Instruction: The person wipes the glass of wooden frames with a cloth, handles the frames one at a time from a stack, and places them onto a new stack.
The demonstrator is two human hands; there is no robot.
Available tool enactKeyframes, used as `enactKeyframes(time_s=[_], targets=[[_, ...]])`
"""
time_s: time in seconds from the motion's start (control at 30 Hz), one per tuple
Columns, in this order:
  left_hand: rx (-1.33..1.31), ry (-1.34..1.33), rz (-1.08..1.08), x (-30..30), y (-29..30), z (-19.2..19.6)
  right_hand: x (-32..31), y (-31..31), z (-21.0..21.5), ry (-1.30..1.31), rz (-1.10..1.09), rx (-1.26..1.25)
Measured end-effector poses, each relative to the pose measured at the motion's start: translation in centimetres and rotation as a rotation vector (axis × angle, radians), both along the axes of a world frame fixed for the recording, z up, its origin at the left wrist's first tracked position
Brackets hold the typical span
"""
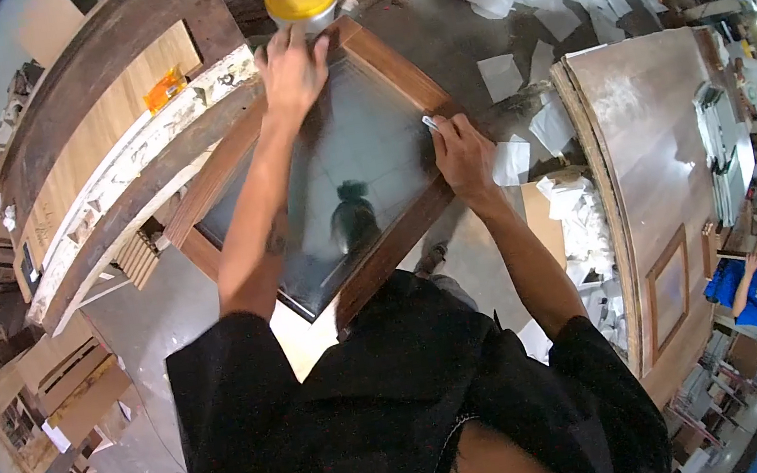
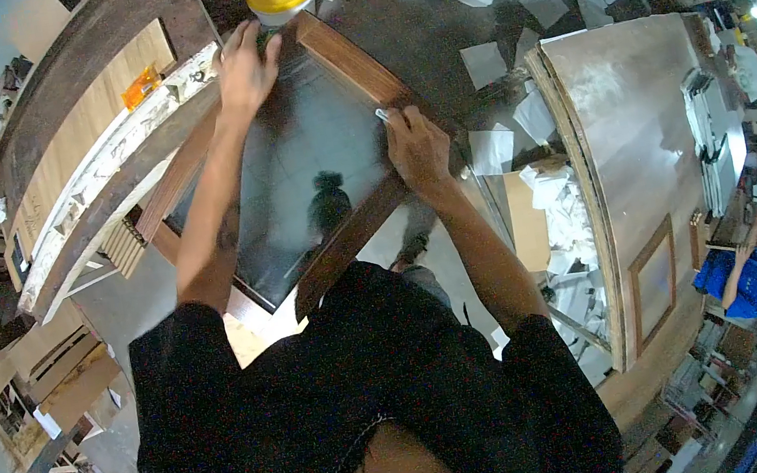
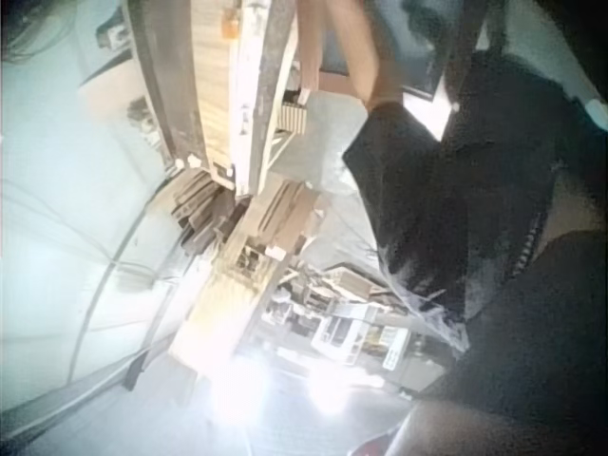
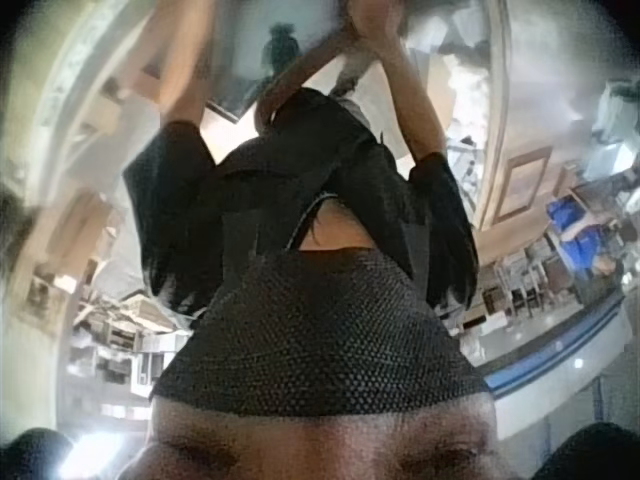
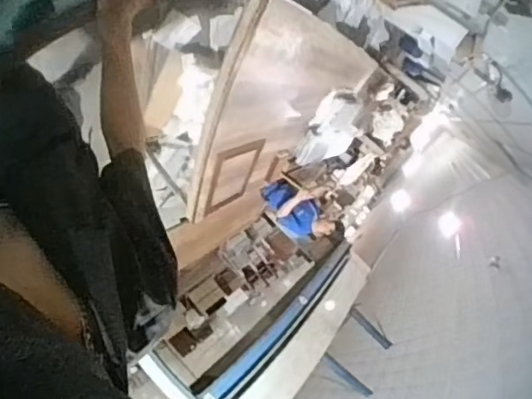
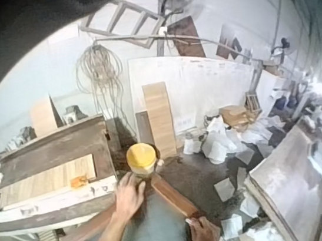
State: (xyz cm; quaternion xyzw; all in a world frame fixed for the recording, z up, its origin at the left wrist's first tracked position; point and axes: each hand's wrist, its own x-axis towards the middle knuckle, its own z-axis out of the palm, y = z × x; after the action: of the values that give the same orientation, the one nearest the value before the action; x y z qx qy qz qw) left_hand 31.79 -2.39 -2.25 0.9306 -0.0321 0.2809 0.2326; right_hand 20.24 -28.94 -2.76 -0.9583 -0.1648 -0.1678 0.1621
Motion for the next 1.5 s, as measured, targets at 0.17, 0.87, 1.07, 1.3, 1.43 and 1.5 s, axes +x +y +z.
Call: enactKeyframes(time_s=[0.17,0.87,1.07,1.3,1.43,1.5], targets=[[-0.012,0.582,0.087,4.4,-1.7,-1.7,0.5,-0.3,-0.6,-0.022,0.014,-0.132],[0.068,0.658,0.147,4.2,-1.5,-1.5,2.4,2.6,0.2,0.120,-0.018,-0.145],[0.094,0.670,0.136,4.6,-2.2,-2.1,8.3,7.9,-1.7,-0.077,0.011,-0.005],[0.072,0.707,0.094,4.7,-2.3,-2.2,7.5,6.5,-0.6,0.022,0.017,-0.043],[0.037,0.771,0.085,4.3,-2.4,-1.8,1.8,1.0,2.1,0.449,-0.180,-0.119],[0.060,0.302,-0.008,4.0,-0.8,-3.7,-1.2,-3.4,1.5,0.398,-0.179,-0.010]])
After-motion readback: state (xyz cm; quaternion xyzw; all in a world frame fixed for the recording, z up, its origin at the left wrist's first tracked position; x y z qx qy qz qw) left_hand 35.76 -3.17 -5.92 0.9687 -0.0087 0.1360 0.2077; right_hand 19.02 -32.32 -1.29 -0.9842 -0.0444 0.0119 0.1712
